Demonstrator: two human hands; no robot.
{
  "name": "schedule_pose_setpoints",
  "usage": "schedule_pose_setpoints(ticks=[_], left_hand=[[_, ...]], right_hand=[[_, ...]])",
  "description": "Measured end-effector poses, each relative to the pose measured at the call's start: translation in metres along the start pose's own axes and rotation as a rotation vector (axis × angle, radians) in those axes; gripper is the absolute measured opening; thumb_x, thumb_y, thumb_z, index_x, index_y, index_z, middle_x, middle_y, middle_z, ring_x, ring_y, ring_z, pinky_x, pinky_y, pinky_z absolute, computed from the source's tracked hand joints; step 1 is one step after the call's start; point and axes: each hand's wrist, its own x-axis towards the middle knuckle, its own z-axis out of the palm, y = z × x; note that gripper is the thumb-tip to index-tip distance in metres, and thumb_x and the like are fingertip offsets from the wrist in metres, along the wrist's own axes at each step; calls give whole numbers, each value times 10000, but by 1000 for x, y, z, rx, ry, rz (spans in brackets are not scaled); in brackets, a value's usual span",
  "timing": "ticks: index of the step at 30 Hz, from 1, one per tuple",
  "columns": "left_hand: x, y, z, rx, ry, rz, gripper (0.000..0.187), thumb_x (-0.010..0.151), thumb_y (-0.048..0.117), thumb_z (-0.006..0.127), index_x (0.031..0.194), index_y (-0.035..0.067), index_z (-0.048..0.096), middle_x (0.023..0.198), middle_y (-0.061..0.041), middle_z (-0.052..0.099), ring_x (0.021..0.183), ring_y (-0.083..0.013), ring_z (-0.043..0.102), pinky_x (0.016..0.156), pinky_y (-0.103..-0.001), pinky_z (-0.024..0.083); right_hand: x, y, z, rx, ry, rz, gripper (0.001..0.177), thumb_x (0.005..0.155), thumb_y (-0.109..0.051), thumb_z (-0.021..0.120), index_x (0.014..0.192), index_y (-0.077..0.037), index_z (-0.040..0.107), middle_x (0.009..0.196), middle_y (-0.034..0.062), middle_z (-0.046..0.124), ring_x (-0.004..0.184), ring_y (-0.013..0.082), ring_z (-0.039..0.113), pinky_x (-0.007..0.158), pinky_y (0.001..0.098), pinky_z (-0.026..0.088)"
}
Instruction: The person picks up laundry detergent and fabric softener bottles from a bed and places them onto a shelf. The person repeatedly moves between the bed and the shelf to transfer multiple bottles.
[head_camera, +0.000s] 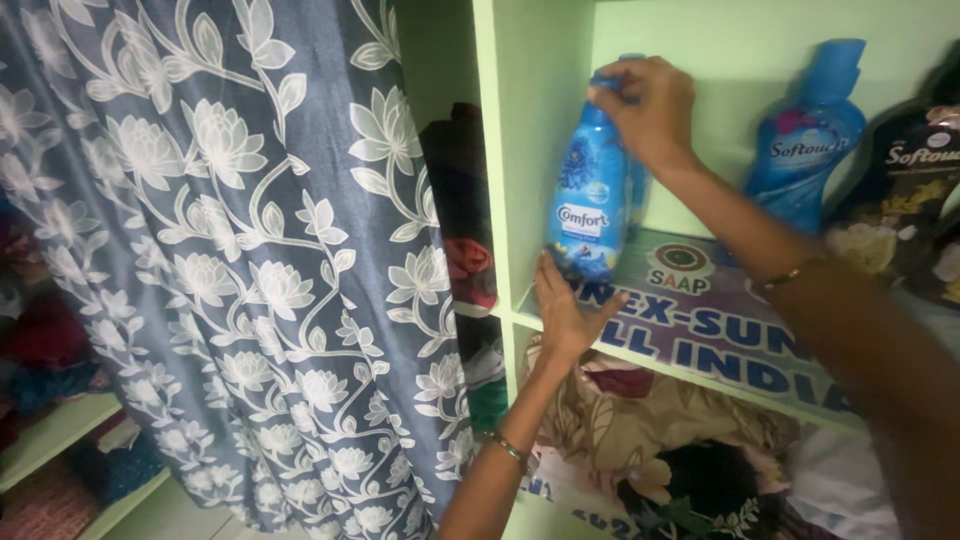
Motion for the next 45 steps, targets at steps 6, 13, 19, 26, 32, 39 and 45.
schedule_pose_setpoints(ticks=[6,13,19,26,32,39,45], left_hand=[[0,4,-2,-4,-6,-25,1254,659,294,955,1532,-171,183,1539,-392,300,1428,-539,328,1194,-531,323],[-1,9,-1,-15,40,-34,1196,687,245,943,1523,-159,189,1526,-386,300,1420,-542,328,1193,-535,309],[-4,6,4,28,66,-32,1160,689,199,928,1526,-140,201,1529,-372,313,1394,-539,360,1179,-534,325],[-4,4,12,54,92,-35,1154,672,178,920,1517,-135,199,1519,-372,316,1393,-539,357,1175,-535,321],[-5,3,11,50,94,-36,1128,686,170,909,1520,-131,212,1525,-369,328,1390,-542,367,1175,-536,327],[-3,-2,14,80,83,-16,1131,690,181,919,1502,-143,200,1513,-386,305,1391,-559,348,1172,-559,310],[16,2,17,101,42,-50,1256,692,321,954,1516,-148,130,1508,-406,279,1369,-568,366,1145,-567,338]], right_hand=[[-2,-6,10,-23,-4,-13,265,886,-210,866,1056,-26,779,1080,150,708,856,224,739,772,342,602],[4,41,-30,-299,-69,-199,367,1016,-323,815,1221,-33,722,1200,201,675,1149,356,649,1023,485,502],[13,102,-124,-780,55,-233,353,945,-197,697,1254,-37,639,1302,273,606,1314,468,509,1083,617,353],[8,167,-181,-869,36,-105,352,883,-195,683,1205,-54,700,1154,289,657,1099,497,587,884,572,497],[2,201,-198,-715,-47,-41,236,914,-219,712,1113,-92,723,1078,236,702,1057,460,663,928,548,533],[0,173,-188,-796,2,-136,288,864,-216,756,1118,-88,713,1146,256,655,1088,445,617,886,540,508],[-35,104,-138,-772,-119,-291,362,907,-180,761,1229,-47,664,1322,209,606,1308,381,531,1151,503,402]])
